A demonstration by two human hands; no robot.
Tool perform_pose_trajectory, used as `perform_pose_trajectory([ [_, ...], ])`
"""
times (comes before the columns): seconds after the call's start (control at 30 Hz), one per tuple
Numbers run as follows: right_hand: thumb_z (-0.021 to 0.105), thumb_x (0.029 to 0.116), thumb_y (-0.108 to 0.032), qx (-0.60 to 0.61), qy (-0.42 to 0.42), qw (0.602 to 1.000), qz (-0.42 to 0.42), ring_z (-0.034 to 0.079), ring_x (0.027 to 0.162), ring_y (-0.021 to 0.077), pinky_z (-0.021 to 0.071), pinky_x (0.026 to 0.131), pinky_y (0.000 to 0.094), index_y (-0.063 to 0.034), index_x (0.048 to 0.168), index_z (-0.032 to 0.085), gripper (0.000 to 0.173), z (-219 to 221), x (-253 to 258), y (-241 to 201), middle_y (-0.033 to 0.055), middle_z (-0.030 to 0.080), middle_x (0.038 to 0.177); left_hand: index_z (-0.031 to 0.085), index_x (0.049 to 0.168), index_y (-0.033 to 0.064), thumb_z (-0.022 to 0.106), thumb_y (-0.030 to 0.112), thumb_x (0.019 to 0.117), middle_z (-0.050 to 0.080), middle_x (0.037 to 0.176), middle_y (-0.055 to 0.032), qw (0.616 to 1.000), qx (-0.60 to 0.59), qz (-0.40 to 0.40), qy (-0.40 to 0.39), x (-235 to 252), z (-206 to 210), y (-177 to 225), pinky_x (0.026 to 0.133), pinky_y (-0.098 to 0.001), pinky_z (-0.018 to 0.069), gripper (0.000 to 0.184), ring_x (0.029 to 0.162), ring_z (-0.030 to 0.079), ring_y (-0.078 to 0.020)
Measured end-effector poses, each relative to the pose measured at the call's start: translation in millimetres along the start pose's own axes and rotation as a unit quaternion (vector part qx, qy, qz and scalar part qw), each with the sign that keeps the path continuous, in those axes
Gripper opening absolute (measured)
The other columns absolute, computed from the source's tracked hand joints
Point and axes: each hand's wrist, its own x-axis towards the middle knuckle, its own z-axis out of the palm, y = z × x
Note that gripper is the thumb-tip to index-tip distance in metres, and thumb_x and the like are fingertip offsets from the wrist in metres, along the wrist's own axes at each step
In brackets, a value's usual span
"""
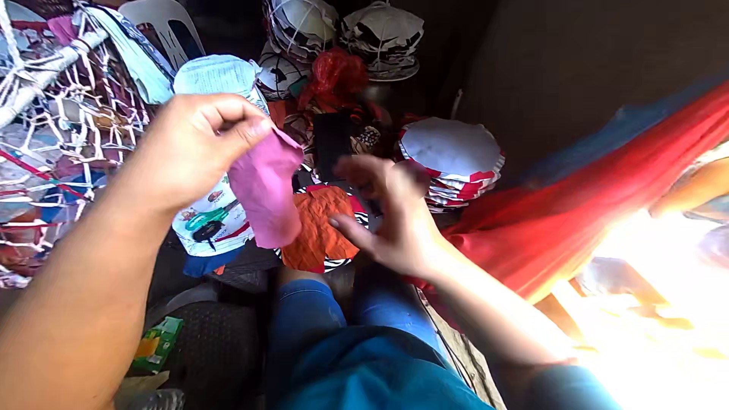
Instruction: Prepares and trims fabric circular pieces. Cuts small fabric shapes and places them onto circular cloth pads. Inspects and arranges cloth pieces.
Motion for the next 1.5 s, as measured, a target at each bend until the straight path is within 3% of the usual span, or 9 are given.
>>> perform_pose_trajectory([
  [0.07,0.078,0.0861,-0.023,0.02,-0.012,1.0,-0.005,0.066,0.105,0.0268,0.0552,0.087,0.04,0.0064,0.134,0.055,0.06,6,28,-6,0.0183,0.068,0.119,0.071,0.097,0.0086,0.06,0.021,0.0994,0.068,0.089,0.0102,0.999,0.035,0.04,-0.013,-10,10,7,0.078,-0.0097,0.0504,0.016,0.082,0.06,0.0122],
  [0.27,0.07,0.0923,-0.007,0.138,-0.029,0.987,0.077,0.065,0.073,0.0054,0.0546,0.068,0.0213,-0.0014,0.1,0.069,0.01,10,43,-5,0.0047,0.069,0.085,0.068,0.106,0.008,0.063,0.009,0.0951,0.07,0.087,0.0093,0.993,-0.111,-0.013,-0.037,-39,21,6,0.072,-0.0118,0.0554,0.012,0.077,0.065,0.0053],
  [0.43,0.061,0.0999,-0.01,0.182,-0.025,0.975,0.125,0.06,0.068,-0.0043,0.0501,0.066,0.0138,-0.0019,0.095,0.07,0.013,13,30,6,-0.0019,0.067,0.079,0.069,0.099,0.0089,0.065,0.001,0.0905,0.07,0.082,0.0103,0.982,-0.18,-0.048,-0.014,-49,33,-6,0.07,-0.012,0.056,0.012,0.073,0.066,0.0049],
  [0.57,0.069,0.0932,-0.007,0.222,-0.082,0.965,0.116,0.064,0.074,0.0051,0.0547,0.067,0.0201,0.0015,0.111,0.064,0.02,16,26,5,0.0053,0.068,0.088,0.067,0.095,0.0067,0.067,-0.002,0.0895,0.068,0.079,0.0077,0.979,-0.201,-0.041,-0.01,-48,46,-8,0.068,-0.0112,0.0545,0.011,0.07,0.064,0.0044],
  [0.7,0.071,0.0912,-0.002,0.231,-0.079,0.963,0.116,0.06,0.064,0.0022,0.0518,0.059,0.0166,-0.0011,0.098,0.066,0.008,19,22,8,0.002,0.065,0.077,0.067,0.095,0.0073,0.068,0.0,0.09,0.066,0.077,0.0086,0.983,-0.18,-0.043,-0.018,-46,52,-8,0.065,-0.0094,0.0522,0.008,0.068,0.062,0.006],
  [0.8,0.069,0.093,-0.006,0.172,-0.112,0.972,0.113,0.062,0.075,0.0002,0.0519,0.071,0.0162,-0.0014,0.102,0.07,0.01,14,25,19,0.0026,0.069,0.087,0.067,0.098,0.0067,0.066,0.005,0.094,0.065,0.077,0.0088,0.991,-0.125,-0.052,-0.01,-42,48,-13,0.062,-0.0094,0.0506,0.004,0.065,0.06,0.007],
  [1.0,0.063,0.0979,-0.012,0.052,-0.13,0.979,0.151,0.068,0.085,0.0168,0.0548,0.08,0.0385,-0.0023,0.103,0.076,0.017,15,42,44,0.0105,0.072,0.096,0.054,0.107,0.0088,0.047,0.007,0.1061,0.065,0.082,0.0044,0.957,-0.21,-0.198,-0.034,-25,49,-19,0.051,-0.0164,0.0542,0.008,0.056,0.062,-0.0004],
  [1.2,0.057,0.1021,-0.011,0.022,-0.115,0.973,0.199,0.068,0.08,0.0171,0.0557,0.077,0.0379,-0.001,0.112,0.073,0.022,28,72,71,0.0114,0.073,0.095,0.052,0.121,0.0004,0.045,0.011,0.1085,0.064,0.106,-0.0067,0.955,-0.193,-0.225,0.004,5,62,-37,0.084,-0.029,0.0594,0.018,0.093,0.071,-0.0099],
  [1.5,0.057,0.1007,-0.007,0.037,-0.049,0.978,0.2,0.069,0.079,0.01,0.0567,0.078,0.0285,-0.0017,0.109,0.073,0.019,52,68,88,0.0082,0.073,0.092,0.059,0.117,0.0014,0.052,0.016,0.1054,0.065,0.11,-0.0082,0.983,-0.088,-0.152,0.045,12,75,-67,0.09,-0.0284,0.056,0.02,0.099,0.067,-0.0083],
])
